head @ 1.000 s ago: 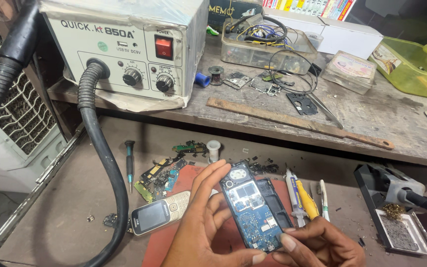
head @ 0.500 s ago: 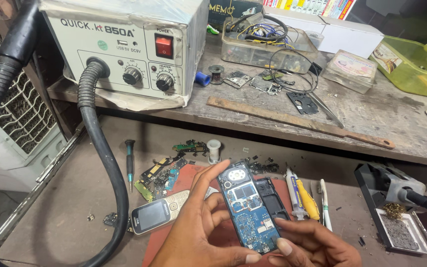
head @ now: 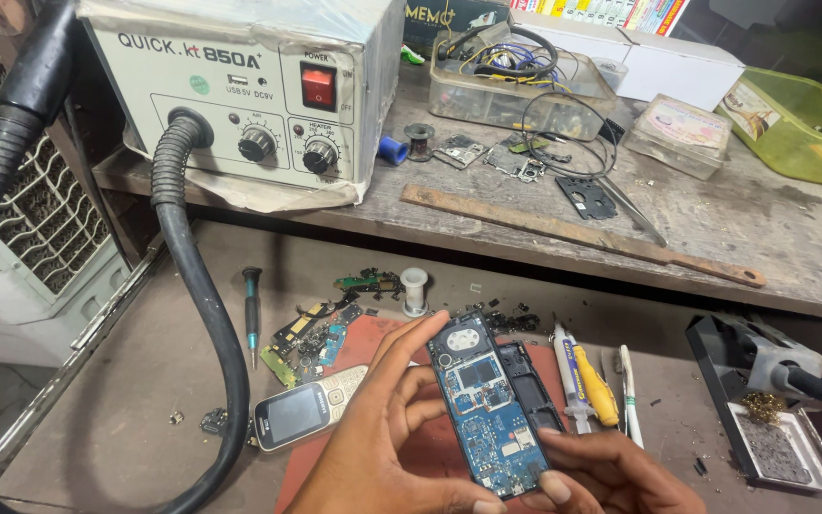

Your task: The person holds a disassembled mobile phone motherboard and casing, using tweezers to remove small components and a white sticker. The person then places the casing back onto the motherboard.

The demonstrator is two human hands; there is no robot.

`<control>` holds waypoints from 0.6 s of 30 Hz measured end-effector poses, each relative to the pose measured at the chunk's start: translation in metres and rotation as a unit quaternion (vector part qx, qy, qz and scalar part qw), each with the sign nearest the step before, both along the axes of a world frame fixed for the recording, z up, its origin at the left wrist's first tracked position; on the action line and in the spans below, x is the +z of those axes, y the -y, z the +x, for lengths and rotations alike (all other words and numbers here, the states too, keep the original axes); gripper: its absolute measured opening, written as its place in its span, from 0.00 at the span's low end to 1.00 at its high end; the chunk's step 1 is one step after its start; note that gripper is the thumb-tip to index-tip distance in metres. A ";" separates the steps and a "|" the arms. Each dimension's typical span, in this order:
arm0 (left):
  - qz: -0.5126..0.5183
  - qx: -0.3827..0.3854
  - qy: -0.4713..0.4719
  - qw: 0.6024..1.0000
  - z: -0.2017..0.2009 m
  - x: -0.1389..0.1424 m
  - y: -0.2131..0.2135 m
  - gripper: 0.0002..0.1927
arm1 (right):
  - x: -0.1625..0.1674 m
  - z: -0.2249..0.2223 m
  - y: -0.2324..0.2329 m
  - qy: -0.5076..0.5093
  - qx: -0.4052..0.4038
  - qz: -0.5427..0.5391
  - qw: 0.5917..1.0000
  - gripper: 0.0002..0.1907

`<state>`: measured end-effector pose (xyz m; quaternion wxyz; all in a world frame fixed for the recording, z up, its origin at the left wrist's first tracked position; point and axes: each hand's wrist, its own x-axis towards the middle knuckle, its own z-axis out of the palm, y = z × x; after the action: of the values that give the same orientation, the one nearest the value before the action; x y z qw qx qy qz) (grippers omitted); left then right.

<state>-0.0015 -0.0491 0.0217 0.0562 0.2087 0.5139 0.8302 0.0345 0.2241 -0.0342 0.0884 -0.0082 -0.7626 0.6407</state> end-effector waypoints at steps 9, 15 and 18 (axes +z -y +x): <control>-0.045 -0.013 0.003 0.999 -0.003 0.003 0.004 0.67 | -0.008 -0.004 -0.009 -0.022 0.006 0.029 0.999 0.12; -0.036 -0.016 0.013 0.999 -0.006 0.001 0.006 0.66 | 0.000 -0.004 -0.015 0.065 0.058 -0.078 0.993 0.15; -0.046 -0.009 0.012 0.999 -0.006 -0.001 0.005 0.66 | 0.004 -0.004 -0.017 0.076 0.091 -0.110 0.987 0.17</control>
<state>-0.0072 -0.0544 0.0206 0.0794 0.2003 0.5486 0.8079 0.0302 0.2408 -0.0305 -0.0303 0.0031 -0.6894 0.7238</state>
